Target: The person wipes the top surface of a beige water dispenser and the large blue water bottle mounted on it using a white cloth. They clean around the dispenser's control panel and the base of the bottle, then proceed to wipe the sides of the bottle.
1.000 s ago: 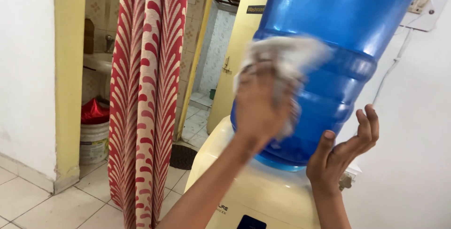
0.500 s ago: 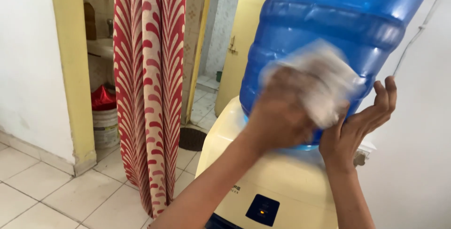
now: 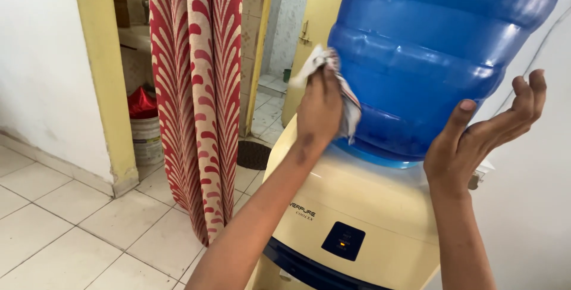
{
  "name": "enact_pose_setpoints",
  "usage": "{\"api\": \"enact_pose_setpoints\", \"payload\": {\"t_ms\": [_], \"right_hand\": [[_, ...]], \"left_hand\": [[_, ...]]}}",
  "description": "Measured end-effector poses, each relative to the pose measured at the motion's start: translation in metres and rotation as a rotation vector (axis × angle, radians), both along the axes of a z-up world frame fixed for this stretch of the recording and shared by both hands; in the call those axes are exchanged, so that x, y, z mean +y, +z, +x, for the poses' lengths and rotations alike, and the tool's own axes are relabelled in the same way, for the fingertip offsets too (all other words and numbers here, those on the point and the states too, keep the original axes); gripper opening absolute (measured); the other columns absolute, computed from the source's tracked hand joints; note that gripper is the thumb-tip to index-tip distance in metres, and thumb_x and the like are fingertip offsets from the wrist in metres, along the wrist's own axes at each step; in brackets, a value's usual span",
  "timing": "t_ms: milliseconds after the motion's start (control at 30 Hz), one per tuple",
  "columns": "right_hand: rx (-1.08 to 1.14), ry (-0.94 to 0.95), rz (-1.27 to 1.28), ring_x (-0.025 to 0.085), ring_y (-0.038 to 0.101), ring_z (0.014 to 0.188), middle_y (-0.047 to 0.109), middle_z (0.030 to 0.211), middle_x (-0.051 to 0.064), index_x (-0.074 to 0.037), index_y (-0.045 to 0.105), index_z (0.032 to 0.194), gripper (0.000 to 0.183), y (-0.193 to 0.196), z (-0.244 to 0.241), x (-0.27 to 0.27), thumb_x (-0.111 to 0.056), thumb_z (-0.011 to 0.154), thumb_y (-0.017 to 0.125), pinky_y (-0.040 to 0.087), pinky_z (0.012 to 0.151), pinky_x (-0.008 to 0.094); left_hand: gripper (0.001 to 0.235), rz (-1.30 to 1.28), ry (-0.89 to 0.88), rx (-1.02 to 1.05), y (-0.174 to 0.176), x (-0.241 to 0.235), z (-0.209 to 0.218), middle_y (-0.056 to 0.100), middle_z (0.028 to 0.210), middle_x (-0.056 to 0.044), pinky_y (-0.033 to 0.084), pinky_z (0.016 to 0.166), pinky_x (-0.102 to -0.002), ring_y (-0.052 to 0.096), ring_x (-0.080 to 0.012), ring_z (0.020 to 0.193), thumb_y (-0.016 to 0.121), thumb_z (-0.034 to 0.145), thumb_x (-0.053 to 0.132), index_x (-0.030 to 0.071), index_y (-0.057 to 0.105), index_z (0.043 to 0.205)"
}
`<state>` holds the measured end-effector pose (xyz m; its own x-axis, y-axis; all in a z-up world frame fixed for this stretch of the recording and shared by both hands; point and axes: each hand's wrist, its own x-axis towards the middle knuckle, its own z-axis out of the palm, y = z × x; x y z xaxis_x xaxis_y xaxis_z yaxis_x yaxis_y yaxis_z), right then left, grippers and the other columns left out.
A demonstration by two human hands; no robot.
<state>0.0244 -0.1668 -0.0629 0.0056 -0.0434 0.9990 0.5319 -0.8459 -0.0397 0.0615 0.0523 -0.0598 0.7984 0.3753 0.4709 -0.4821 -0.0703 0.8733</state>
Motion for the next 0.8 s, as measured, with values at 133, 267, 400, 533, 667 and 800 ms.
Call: {"api": "enact_pose_setpoints", "payload": {"t_ms": [133,267,400,533,667,800], "right_hand": [[-0.032,-0.029,-0.023,0.032,0.010,0.163,0.016,0.170,0.017,-0.002,0.022,0.160,0.066,-0.001,-0.005,-0.002,-0.056,0.123,0.030,0.016,0.132,0.049],[-0.331,0.143,-0.255,0.030,0.011,0.163,0.009,0.172,0.012,-0.013,0.018,0.165,0.083,-0.015,0.013,-0.012,-0.068,0.106,0.038,0.020,0.130,0.051],[-0.443,-0.046,-0.520,0.033,0.015,0.161,0.018,0.166,0.003,-0.022,0.034,0.158,0.076,-0.009,-0.008,0.009,-0.065,0.096,0.041,0.021,0.130,0.061],[-0.429,0.022,-0.445,0.033,0.015,0.163,0.019,0.172,0.001,-0.023,0.033,0.162,0.068,-0.011,-0.001,0.007,-0.061,0.105,0.040,0.018,0.130,0.060],[-0.456,0.128,-0.527,0.039,0.021,0.156,0.019,0.169,0.002,-0.019,0.035,0.159,0.070,-0.014,0.003,0.009,-0.063,0.105,0.038,0.024,0.126,0.062],[-0.410,0.292,-0.999,0.040,0.038,0.156,0.026,0.173,0.007,-0.023,0.033,0.163,0.061,-0.001,-0.016,0.031,-0.061,0.116,0.040,0.038,0.131,0.057]], "left_hand": [[0.035,0.551,0.386,-0.704,-0.007,-0.024,-0.032,0.066,0.129,-0.020,0.037,0.114,-0.054,0.057,-0.0403,0.125,0.053,0.099,0.032,0.016,0.059,0.129],[0.047,0.955,0.322,-1.086,-0.008,-0.037,-0.048,0.058,0.146,-0.013,0.027,0.128,-0.058,0.046,-0.0364,0.144,0.059,0.098,0.033,0.016,0.055,0.141],[0.055,0.804,0.350,-0.975,-0.005,-0.027,-0.050,0.051,0.158,-0.017,0.028,0.129,-0.053,0.045,-0.0367,0.149,0.054,0.104,0.037,0.013,0.047,0.154],[0.055,0.456,0.383,-0.741,-0.006,-0.019,-0.027,0.045,0.163,-0.022,0.030,0.127,-0.051,0.043,-0.0389,0.152,0.045,0.111,0.038,0.011,0.038,0.159],[0.055,0.676,0.450,-0.468,-0.012,-0.030,-0.027,0.048,0.150,-0.023,0.029,0.123,-0.054,0.045,-0.0410,0.142,0.044,0.107,0.039,0.015,0.042,0.156],[0.059,0.859,0.484,-0.903,-0.012,-0.034,-0.051,0.039,0.160,-0.020,0.022,0.128,-0.052,0.038,-0.0412,0.151,0.052,0.098,0.040,0.015,0.046,0.152]]}}
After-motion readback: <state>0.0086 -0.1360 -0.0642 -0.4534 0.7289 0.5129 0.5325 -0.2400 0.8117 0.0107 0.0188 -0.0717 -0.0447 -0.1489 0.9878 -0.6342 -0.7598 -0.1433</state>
